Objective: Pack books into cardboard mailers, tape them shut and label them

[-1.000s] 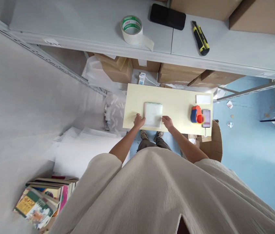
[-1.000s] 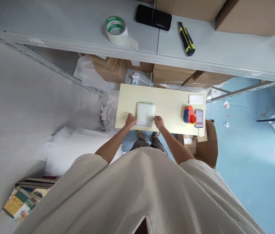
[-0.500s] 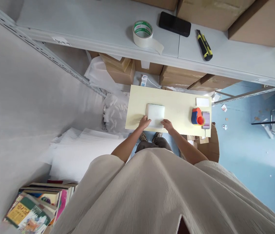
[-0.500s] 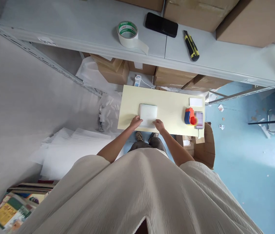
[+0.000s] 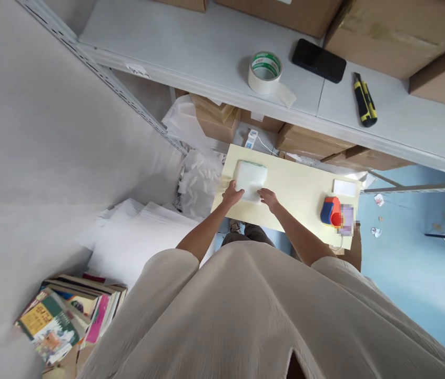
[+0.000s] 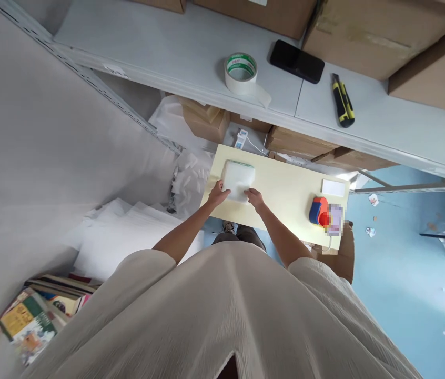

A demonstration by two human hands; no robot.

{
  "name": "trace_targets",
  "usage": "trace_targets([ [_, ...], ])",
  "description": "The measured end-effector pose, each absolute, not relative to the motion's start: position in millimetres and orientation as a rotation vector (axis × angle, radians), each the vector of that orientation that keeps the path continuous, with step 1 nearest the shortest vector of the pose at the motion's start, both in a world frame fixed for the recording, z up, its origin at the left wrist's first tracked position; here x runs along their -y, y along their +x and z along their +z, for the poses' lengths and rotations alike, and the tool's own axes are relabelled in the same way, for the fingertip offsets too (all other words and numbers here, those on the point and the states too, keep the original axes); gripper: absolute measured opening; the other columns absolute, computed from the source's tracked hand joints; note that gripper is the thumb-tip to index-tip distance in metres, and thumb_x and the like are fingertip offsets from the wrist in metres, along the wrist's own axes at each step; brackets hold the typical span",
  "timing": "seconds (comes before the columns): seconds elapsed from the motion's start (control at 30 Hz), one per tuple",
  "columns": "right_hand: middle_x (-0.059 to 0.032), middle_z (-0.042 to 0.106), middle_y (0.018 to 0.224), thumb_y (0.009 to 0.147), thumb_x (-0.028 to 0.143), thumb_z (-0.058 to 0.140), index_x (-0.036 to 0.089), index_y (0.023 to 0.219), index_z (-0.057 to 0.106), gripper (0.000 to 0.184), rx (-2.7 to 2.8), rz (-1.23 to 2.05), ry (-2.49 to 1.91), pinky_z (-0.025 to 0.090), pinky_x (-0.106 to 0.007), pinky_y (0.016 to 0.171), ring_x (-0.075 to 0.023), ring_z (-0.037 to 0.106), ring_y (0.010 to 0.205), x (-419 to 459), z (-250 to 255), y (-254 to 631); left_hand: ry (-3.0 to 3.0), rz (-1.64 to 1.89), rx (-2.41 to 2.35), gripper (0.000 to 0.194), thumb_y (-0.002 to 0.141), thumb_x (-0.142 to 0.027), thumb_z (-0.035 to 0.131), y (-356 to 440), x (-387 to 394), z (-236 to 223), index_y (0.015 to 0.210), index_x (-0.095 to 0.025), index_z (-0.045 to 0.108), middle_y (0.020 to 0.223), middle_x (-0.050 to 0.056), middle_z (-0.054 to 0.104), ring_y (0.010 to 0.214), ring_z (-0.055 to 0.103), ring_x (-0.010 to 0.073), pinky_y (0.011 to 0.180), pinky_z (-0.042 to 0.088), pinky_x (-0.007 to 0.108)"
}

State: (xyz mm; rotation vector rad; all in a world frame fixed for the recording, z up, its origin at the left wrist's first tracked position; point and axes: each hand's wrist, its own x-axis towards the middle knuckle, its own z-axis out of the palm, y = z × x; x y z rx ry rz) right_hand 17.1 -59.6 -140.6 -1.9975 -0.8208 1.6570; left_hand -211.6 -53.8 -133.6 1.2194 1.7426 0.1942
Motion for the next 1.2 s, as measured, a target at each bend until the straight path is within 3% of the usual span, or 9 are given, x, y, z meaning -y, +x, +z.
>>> trace_targets([
  [0.23,-0.0099,0.077,0.108,0.072,0.055,0.083,0.028,0.098,0.074,0.038,0.938,1.768,-1.932,0.060,-0.043,0.090,-0.0301,0.069,0.105,-3,-145,-8,1.021,0.235,-1.838,0.075,0.094,-0.041,0.072,-228,2,-122,0.166,-0.033,0.049,0.168,0.011,0.065,0.157,0.060,0.0389,0.130,0.040,0.053],
  [0.4,-0.0103,0.078,0.119,0.075,0.049,0.083,0.026,0.100,0.074,0.035,0.911,1.816,-1.899,0.059,-0.038,0.090,-0.0275,0.069,0.112,-24,-143,-13,1.017,0.286,-1.849,0.075,0.096,-0.039,0.071,-232,-13,-122,0.167,-0.032,0.048,0.170,0.012,0.064,0.159,0.058,0.0383,0.133,0.037,0.054],
  [0.63,-0.0069,0.080,0.110,0.079,0.034,0.083,0.026,0.100,0.076,0.024,0.792,1.745,-1.996,0.060,-0.036,0.090,-0.0263,0.071,0.112,-17,-137,-10,1.077,0.235,-1.881,0.069,0.101,-0.031,0.063,-231,-2,-118,0.168,-0.028,0.049,0.175,0.014,0.057,0.159,0.056,0.0374,0.131,0.043,0.055],
  [0.8,-0.0068,0.080,0.107,0.081,0.029,0.082,0.027,0.106,0.078,0.025,0.714,1.660,-2.027,0.060,-0.034,0.082,-0.0248,0.073,0.104,5,-129,0,1.173,0.284,-1.898,0.066,0.101,-0.027,0.062,-230,22,-110,0.166,-0.026,0.053,0.180,0.015,0.050,0.165,0.049,0.0393,0.134,0.043,0.056],
  [1.2,-0.0037,0.077,0.093,0.078,0.028,0.082,0.025,0.096,0.075,0.020,0.633,1.531,-1.983,0.055,-0.028,0.074,-0.0186,0.068,0.087,104,-111,33,1.304,0.307,-1.784,0.061,0.101,-0.029,0.064,-210,111,-100,0.161,-0.025,0.059,0.175,0.015,0.056,0.162,0.053,0.0385,0.133,0.045,0.052],
])
